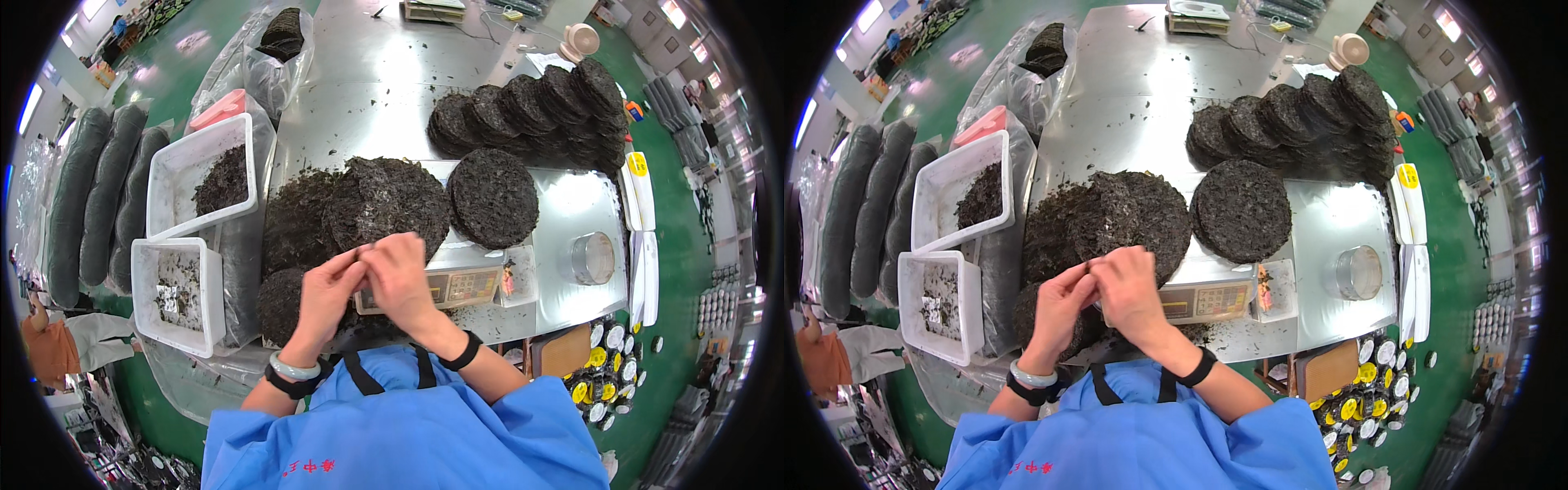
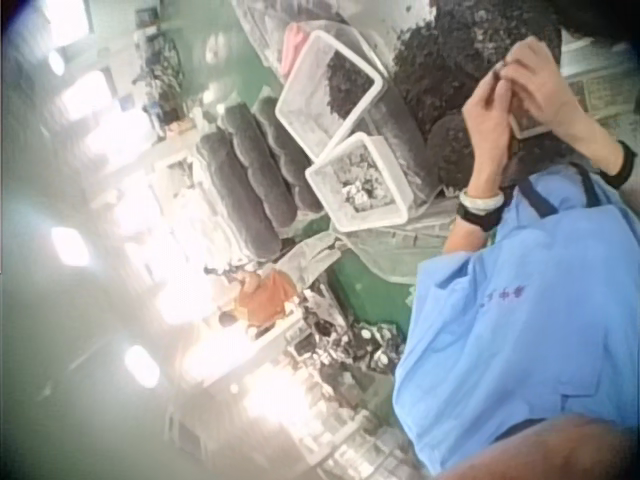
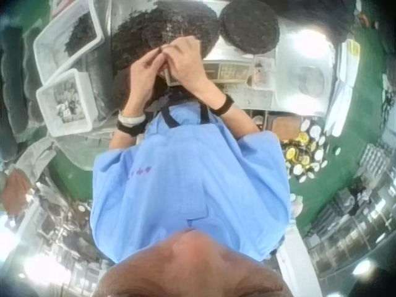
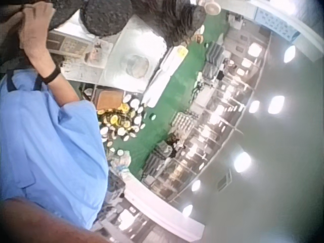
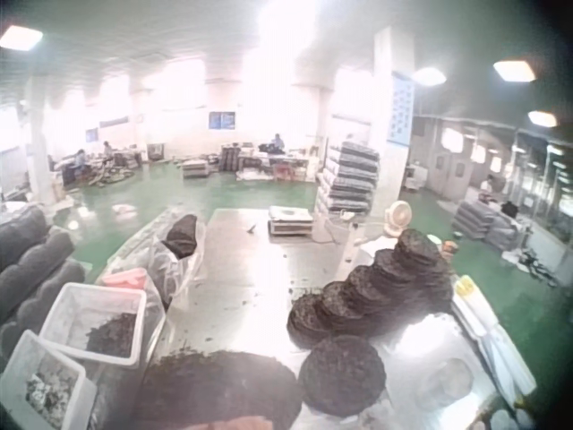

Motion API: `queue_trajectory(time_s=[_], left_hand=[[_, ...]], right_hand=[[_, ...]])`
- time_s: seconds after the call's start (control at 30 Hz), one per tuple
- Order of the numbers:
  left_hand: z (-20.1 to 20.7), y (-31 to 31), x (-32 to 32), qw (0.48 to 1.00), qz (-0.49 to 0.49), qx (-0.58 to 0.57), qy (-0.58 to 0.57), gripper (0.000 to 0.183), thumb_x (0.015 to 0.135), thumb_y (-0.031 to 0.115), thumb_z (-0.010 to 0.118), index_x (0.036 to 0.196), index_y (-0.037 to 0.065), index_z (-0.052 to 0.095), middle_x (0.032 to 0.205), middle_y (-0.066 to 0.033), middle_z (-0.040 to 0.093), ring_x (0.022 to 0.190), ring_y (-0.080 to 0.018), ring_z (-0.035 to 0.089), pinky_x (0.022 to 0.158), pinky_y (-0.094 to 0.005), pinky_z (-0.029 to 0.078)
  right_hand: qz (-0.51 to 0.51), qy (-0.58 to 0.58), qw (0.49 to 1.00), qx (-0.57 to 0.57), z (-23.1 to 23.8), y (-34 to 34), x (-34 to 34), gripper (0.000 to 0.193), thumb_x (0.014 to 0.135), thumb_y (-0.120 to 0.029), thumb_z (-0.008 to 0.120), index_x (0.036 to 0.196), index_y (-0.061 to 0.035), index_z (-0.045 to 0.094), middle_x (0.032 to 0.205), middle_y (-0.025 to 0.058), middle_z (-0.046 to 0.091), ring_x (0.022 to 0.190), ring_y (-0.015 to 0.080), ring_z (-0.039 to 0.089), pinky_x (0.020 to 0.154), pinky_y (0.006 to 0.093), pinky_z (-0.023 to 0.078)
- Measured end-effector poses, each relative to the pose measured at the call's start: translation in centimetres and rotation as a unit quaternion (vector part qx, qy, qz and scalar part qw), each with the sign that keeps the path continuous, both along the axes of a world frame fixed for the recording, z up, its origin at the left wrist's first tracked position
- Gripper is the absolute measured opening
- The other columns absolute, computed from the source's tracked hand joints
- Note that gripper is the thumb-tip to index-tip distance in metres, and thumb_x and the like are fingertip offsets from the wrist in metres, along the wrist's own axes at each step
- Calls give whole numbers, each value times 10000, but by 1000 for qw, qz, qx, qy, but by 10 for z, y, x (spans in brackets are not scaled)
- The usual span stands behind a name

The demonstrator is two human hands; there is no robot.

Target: The person manually shapes dark, loose tea leaves into round, compressed cakes by hand. They repeatedly weigh the cakes on a digital scale, adjusting the mass by adding or removing leaves to meet a target weight, and then stack the finished cakes on the table.

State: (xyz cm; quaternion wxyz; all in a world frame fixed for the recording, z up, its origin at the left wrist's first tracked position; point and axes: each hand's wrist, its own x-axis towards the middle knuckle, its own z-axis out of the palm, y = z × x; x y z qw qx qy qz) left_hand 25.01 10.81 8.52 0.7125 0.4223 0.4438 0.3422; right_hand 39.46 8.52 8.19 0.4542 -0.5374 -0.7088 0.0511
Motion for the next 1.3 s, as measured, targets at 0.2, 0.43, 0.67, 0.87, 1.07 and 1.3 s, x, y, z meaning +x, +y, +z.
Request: queue_trajectory(time_s=[0.2, 0.43, 0.67, 0.87, 1.07, 1.3], left_hand=[[-12, 34, -147, 968, 235, 72, 42, 277, 912, 123, 630, 1154, -13, 631, 1146, -107, 653, 1011, -141, 627, 859, -255, 521], [-33, 36, -239, 821, 207, 276, 456, 611, 912, 163, 605, 1433, -14, 341, 1477, -204, 362, 1358, -266, 365, 1122, -374, 274], [-53, 16, -83, 996, 42, 13, 82, 632, 1000, 323, 496, 1477, -1, 237, 1498, -137, 326, 1401, -228, 276, 1146, -387, 232], [-56, 42, -13, 969, -48, -199, -138, 681, 924, 675, 374, 1384, 176, 425, 1376, -13, 489, 1255, -205, 455, 951, -509, 388], [-63, 42, -11, 983, -4, -176, -54, 711, 907, 701, 375, 1412, 202, 409, 1418, -37, 461, 1288, -226, 420, 949, -493, 385], [-64, 58, -7, 962, -2, -188, -197, 642, 933, 553, 508, 1392, 130, 361, 1368, -67, 476, 1219, -236, 491, 1002, -513, 420]], right_hand=[[-168, -19, 985, -35, -10, 0, 65, 408, 754, -63, 638, 1153, -31, 558, 1148, 152, 540, 1151, 341, 458, 1015, 450, 354], [-383, 373, 753, -383, -121, -35, 265, 861, 778, -448, 751, 1333, 120, 416, 1303, 247, 524, 1183, 289, 524, 1017, 373, 384], [-210, 218, 952, -38, 16, -10, 110, 475, 864, -70, 622, 1321, -21, 503, 1283, 147, 560, 1152, 279, 551, 990, 362, 423], [41, -303, 951, -41, -18, -1, 43, 601, 768, -255, 716, 1329, -143, 531, 1363, 145, 495, 1286, 369, 438, 1083, 479, 365], [-114, -79, 973, -183, 17, 46, 89, 538, 853, -415, 646, 1246, -53, 584, 1270, 186, 554, 1210, 355, 493, 977, 406, 424], [-16, 170, 885, -433, -48, 80, 127, 703, 890, -605, 527, 1033, 70, 658, 923, 211, 690, 876, 302, 658, 811, 386, 499]])
